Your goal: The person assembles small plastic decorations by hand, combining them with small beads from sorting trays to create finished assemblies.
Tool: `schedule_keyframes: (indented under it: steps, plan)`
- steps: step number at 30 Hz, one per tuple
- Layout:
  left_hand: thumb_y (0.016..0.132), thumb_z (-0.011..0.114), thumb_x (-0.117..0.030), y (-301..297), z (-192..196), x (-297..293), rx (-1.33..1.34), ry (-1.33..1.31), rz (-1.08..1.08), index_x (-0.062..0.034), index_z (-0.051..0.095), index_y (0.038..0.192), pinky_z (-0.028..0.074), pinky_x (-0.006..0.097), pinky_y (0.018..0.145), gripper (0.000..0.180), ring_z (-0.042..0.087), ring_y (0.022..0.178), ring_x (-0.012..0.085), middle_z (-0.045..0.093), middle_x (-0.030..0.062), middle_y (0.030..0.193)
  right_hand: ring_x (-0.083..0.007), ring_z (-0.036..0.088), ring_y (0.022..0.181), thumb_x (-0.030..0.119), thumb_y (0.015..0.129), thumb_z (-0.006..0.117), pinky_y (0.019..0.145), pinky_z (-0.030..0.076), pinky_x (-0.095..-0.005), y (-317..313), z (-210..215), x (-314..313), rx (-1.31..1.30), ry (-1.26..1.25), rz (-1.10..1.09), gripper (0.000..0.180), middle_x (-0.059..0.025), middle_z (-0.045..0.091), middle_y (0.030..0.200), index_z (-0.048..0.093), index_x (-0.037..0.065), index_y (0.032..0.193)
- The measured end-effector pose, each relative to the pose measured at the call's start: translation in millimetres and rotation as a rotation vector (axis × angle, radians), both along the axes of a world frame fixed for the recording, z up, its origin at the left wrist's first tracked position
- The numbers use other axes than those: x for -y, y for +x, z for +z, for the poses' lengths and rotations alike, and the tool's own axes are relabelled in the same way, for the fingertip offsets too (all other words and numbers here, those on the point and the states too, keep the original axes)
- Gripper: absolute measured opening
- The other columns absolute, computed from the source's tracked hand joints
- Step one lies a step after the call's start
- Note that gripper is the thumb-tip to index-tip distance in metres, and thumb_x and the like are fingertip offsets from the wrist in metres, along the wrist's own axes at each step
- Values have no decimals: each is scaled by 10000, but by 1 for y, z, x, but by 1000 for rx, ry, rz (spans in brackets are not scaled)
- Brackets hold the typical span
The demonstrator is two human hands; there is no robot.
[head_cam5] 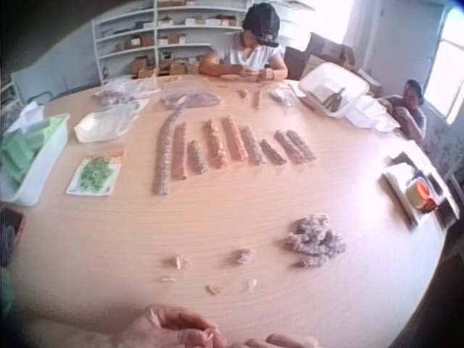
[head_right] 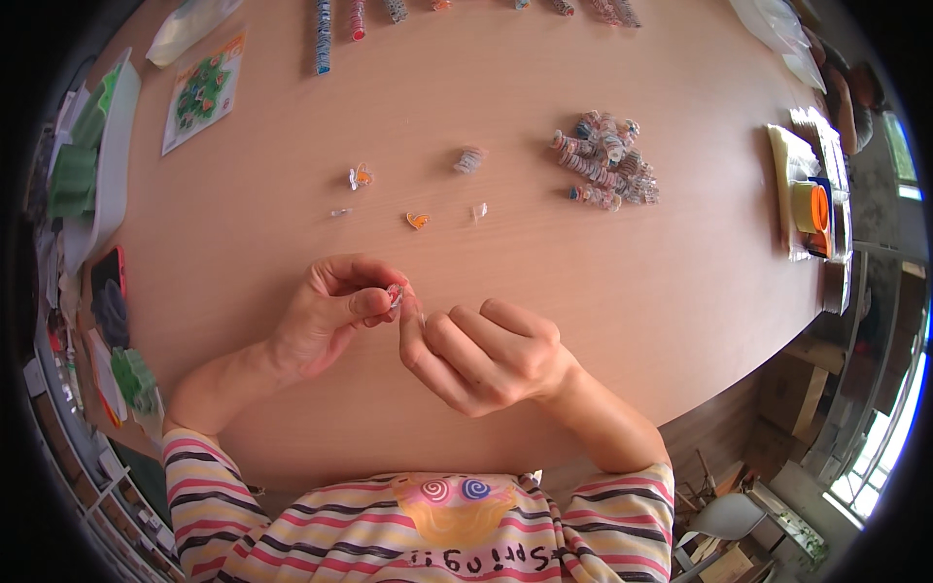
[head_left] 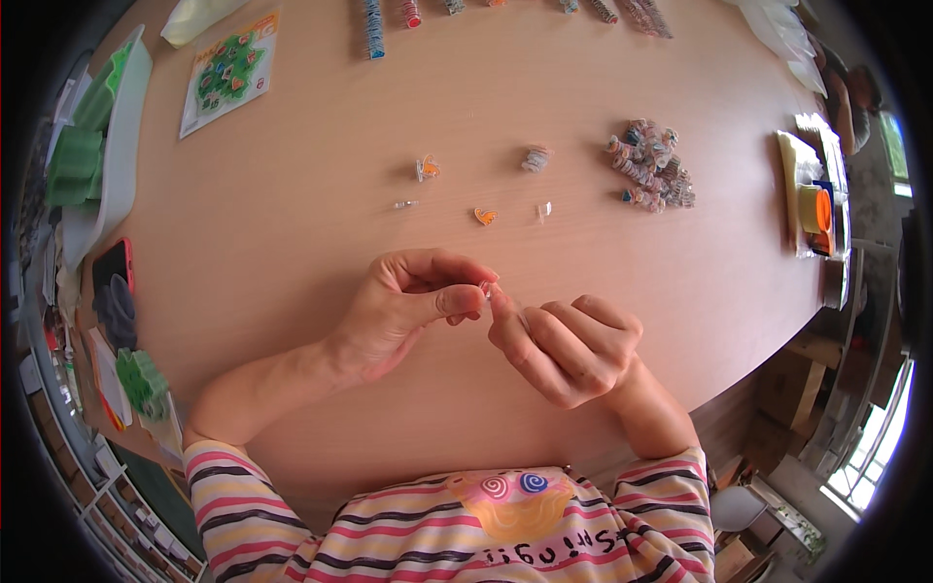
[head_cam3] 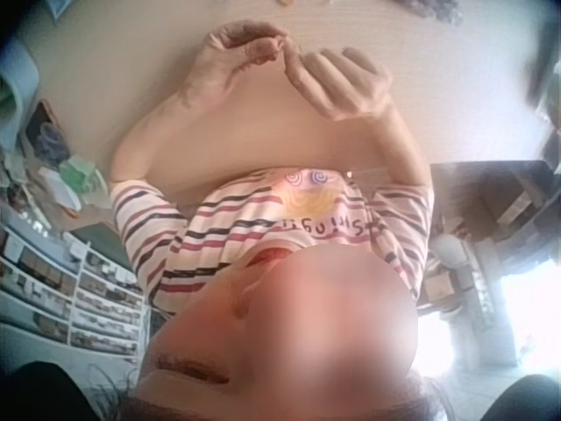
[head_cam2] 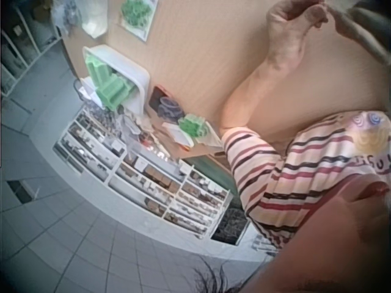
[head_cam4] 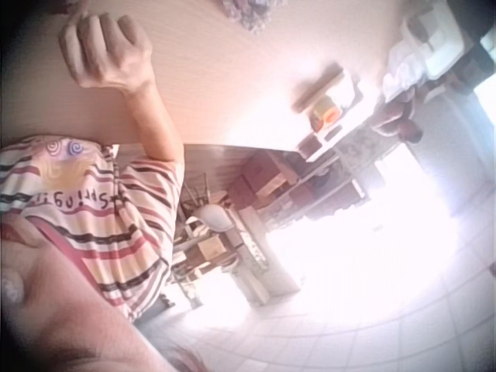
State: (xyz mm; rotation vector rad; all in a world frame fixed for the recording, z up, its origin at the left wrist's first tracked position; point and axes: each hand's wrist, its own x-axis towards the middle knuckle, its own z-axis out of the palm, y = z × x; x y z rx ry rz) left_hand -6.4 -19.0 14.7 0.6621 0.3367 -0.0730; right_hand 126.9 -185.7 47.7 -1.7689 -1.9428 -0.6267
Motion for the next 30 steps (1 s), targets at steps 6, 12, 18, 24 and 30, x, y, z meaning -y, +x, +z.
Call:
schedule_keyframes:
  steps: [6,12,18,24,30]
  plan:
    - [918,688,-66,5,2,-11,-39,133,81,-47,699,1078,555,233,818,161,670,912,129,702,69,1052,-82,486,470,-5,719,743,446,358,-236,41,1,4,-191,-9,-278,151,46,528,594,656,91,796]
    - [901,642,55,17,2,-4,220,1047,-137,21,706,1060,581,272,765,174,672,918,150,658,98,1096,-119,545,487,98,802,781,470,422,-266,63,-16,9,-412,-113,-476,157,13,586,620,629,111,769]
    - [873,657,68,32,4,-1,294,1378,-148,20,704,986,535,302,646,132,650,801,172,581,87,973,-113,569,517,106,811,774,477,446,-260,56,-18,6,-586,-113,-477,113,2,604,655,667,95,846]
    - [851,670,65,45,7,0,283,1620,-61,46,663,935,493,321,619,87,628,754,181,578,93,983,-144,595,555,130,806,766,501,478,-288,55,-25,-3,-626,-191,-398,154,-10,627,720,666,92,917]
    - [850,673,62,54,14,-8,249,1678,35,44,657,921,486,345,629,76,623,741,197,592,96,971,-172,639,599,78,832,722,511,477,-309,77,-9,-1,-467,-80,-526,103,-6,654,737,621,93,847]
